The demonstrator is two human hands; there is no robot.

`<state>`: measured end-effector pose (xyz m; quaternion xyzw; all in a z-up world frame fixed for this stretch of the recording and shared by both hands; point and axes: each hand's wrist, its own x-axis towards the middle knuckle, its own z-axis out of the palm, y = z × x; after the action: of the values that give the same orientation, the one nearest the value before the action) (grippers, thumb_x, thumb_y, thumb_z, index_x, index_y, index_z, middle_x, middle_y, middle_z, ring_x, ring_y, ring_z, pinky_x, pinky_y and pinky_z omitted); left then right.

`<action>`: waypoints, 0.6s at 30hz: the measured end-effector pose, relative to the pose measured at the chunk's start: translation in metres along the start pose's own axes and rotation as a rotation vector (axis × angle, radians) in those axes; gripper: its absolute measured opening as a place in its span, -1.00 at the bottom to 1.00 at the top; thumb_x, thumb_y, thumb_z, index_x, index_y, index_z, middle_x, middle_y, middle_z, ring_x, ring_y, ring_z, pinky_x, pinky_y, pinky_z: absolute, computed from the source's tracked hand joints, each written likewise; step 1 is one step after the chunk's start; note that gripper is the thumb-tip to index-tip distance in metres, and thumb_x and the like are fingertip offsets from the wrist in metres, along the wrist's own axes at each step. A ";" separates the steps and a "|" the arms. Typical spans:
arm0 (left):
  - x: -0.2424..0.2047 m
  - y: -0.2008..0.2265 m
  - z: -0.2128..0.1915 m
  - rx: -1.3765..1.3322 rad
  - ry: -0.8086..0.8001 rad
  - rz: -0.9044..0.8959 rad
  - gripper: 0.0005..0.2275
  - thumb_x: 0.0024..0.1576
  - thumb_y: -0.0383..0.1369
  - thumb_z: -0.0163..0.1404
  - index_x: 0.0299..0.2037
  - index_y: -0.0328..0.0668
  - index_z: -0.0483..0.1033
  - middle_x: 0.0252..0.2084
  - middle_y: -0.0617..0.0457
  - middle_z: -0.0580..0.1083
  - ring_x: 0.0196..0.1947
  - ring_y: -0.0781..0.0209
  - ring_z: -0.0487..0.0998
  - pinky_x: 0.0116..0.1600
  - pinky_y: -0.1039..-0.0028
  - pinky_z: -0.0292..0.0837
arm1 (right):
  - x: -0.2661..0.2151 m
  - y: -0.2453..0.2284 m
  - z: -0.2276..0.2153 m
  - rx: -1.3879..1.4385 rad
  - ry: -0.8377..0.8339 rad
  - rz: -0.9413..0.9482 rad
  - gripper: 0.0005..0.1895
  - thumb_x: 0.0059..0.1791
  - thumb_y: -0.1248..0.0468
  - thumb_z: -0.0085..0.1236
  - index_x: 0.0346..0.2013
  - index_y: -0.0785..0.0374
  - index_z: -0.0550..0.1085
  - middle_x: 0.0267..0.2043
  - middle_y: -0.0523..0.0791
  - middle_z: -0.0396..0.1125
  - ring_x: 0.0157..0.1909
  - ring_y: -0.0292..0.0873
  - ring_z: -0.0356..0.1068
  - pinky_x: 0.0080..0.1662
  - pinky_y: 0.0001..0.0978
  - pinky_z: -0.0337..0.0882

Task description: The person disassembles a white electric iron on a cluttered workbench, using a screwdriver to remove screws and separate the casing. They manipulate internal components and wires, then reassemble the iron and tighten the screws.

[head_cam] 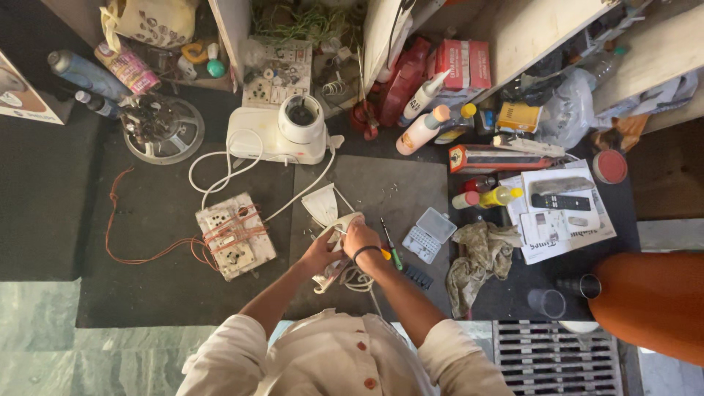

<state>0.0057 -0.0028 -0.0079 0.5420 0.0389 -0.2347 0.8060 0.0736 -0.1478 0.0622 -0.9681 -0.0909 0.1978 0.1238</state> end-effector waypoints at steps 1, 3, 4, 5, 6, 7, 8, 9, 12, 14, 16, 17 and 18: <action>0.000 0.001 0.000 -0.024 0.015 -0.023 -0.28 0.07 -0.59 0.13 0.46 -0.20 0.07 -0.08 -0.13 0.59 -0.13 0.24 0.61 -0.10 0.42 0.54 | 0.003 0.002 0.003 -0.004 -0.009 -0.019 -0.40 -0.05 0.07 0.13 0.05 0.57 0.34 -0.19 0.24 0.48 -0.10 0.23 0.53 -0.09 0.02 0.53; -0.001 -0.002 0.004 -0.078 0.044 -0.075 -0.28 0.06 -0.59 0.14 0.45 -0.16 0.09 -0.10 -0.17 0.58 -0.18 0.20 0.59 -0.16 0.36 0.53 | 0.007 0.010 0.011 -0.014 -0.030 -0.052 -0.49 -0.03 0.14 0.09 0.02 0.55 0.37 -0.15 0.25 0.48 -0.06 0.22 0.53 -0.05 0.02 0.52; 0.001 -0.002 0.006 -0.045 0.086 -0.068 -0.28 0.04 -0.59 0.15 0.42 -0.15 0.08 -0.09 -0.14 0.59 -0.15 0.23 0.60 -0.11 0.39 0.54 | 0.011 0.016 0.013 0.000 -0.050 -0.069 -0.43 -0.04 0.12 0.12 0.05 0.57 0.34 -0.14 0.26 0.46 -0.07 0.23 0.52 -0.05 0.02 0.51; 0.003 -0.003 0.008 -0.013 0.128 -0.061 -0.29 0.02 -0.60 0.17 0.38 -0.15 0.08 -0.08 -0.11 0.60 -0.12 0.25 0.62 -0.06 0.43 0.55 | 0.016 0.024 0.014 0.014 -0.069 -0.086 -0.37 -0.05 0.11 0.16 0.08 0.60 0.31 -0.12 0.28 0.44 -0.07 0.24 0.51 -0.06 0.02 0.50; 0.004 -0.003 0.008 0.020 0.172 -0.054 -0.29 0.00 -0.60 0.18 0.35 -0.14 0.07 -0.07 -0.09 0.61 -0.09 0.27 0.63 -0.01 0.46 0.56 | 0.021 0.030 0.018 0.029 -0.090 -0.104 -0.31 -0.07 0.09 0.19 0.11 0.62 0.28 -0.10 0.30 0.42 -0.07 0.25 0.50 -0.07 0.02 0.49; 0.005 -0.001 0.008 0.069 0.183 -0.160 -0.40 0.01 -0.56 0.20 0.27 -0.20 0.24 -0.08 -0.07 0.60 -0.13 0.25 0.61 -0.04 0.45 0.54 | 0.027 0.036 0.022 0.032 -0.165 -0.099 -0.40 -0.09 0.06 0.20 0.05 0.50 0.37 -0.09 0.23 0.44 -0.04 0.21 0.50 -0.03 -0.02 0.49; 0.008 0.001 0.008 0.119 0.187 -0.267 -0.50 0.02 -0.52 0.22 0.20 -0.25 0.41 -0.10 -0.05 0.60 -0.17 0.23 0.60 -0.08 0.43 0.51 | 0.033 0.043 0.026 0.036 -0.237 -0.090 -0.47 -0.11 0.04 0.21 -0.02 0.38 0.47 -0.08 0.17 0.47 -0.01 0.16 0.50 0.00 -0.05 0.48; 0.010 0.003 0.009 0.169 0.189 -0.375 -0.59 0.02 -0.48 0.24 0.12 -0.29 0.58 -0.12 -0.04 0.59 -0.21 0.20 0.59 -0.12 0.42 0.49 | 0.038 0.049 0.028 0.040 -0.309 -0.081 -0.54 -0.13 0.01 0.21 -0.08 0.26 0.56 -0.07 0.11 0.50 0.02 0.12 0.50 0.04 -0.08 0.47; 0.015 0.005 0.009 -0.032 -0.018 -0.330 -0.74 0.13 -0.35 0.11 0.01 -0.24 0.58 -0.18 0.01 0.58 -0.23 0.21 0.57 -0.14 0.40 0.49 | 0.035 0.065 0.031 0.078 -0.230 -0.192 -0.56 -0.03 -0.14 0.18 -0.19 0.14 0.64 -0.15 0.06 0.52 -0.11 0.06 0.51 -0.05 -0.10 0.46; 0.016 0.001 0.010 0.234 -0.023 -0.321 -0.74 0.16 -0.32 0.12 -0.01 -0.29 0.60 -0.18 0.01 0.60 -0.20 0.21 0.58 -0.10 0.42 0.47 | 0.028 0.070 0.020 0.277 -0.374 -0.036 -0.56 -0.01 -0.13 0.09 -0.24 0.12 0.69 -0.31 0.06 0.53 -0.31 -0.02 0.51 -0.20 -0.16 0.47; 0.016 -0.004 0.018 0.421 -0.030 -0.202 -0.74 0.15 -0.33 0.12 -0.02 -0.31 0.60 -0.17 -0.03 0.61 -0.16 0.16 0.59 -0.06 0.38 0.46 | 0.017 0.072 0.006 0.369 -0.451 0.069 -0.54 0.01 -0.13 0.03 -0.27 0.11 0.71 -0.41 0.01 0.53 -0.46 -0.10 0.48 -0.31 -0.21 0.47; 0.015 -0.006 0.025 0.474 -0.034 -0.088 -0.73 0.12 -0.35 0.11 -0.02 -0.31 0.60 -0.16 -0.07 0.61 -0.14 0.12 0.59 -0.04 0.33 0.45 | 0.011 0.072 0.000 0.362 -0.454 0.096 -0.52 0.01 -0.14 0.01 -0.29 0.12 0.71 -0.44 -0.03 0.51 -0.50 -0.14 0.45 -0.35 -0.24 0.46; 0.014 -0.006 0.031 0.529 -0.041 0.025 -0.72 0.09 -0.37 0.10 -0.01 -0.30 0.59 -0.15 -0.11 0.61 -0.11 0.07 0.60 -0.02 0.29 0.45 | 0.009 0.072 -0.006 0.359 -0.455 0.124 -0.51 0.02 -0.15 0.00 -0.30 0.12 0.70 -0.46 -0.07 0.49 -0.54 -0.18 0.42 -0.38 -0.26 0.45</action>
<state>0.0102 -0.0372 -0.0045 0.7293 -0.0468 -0.2376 0.6398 0.0929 -0.2161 0.0442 -0.8652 -0.0205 0.4300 0.2570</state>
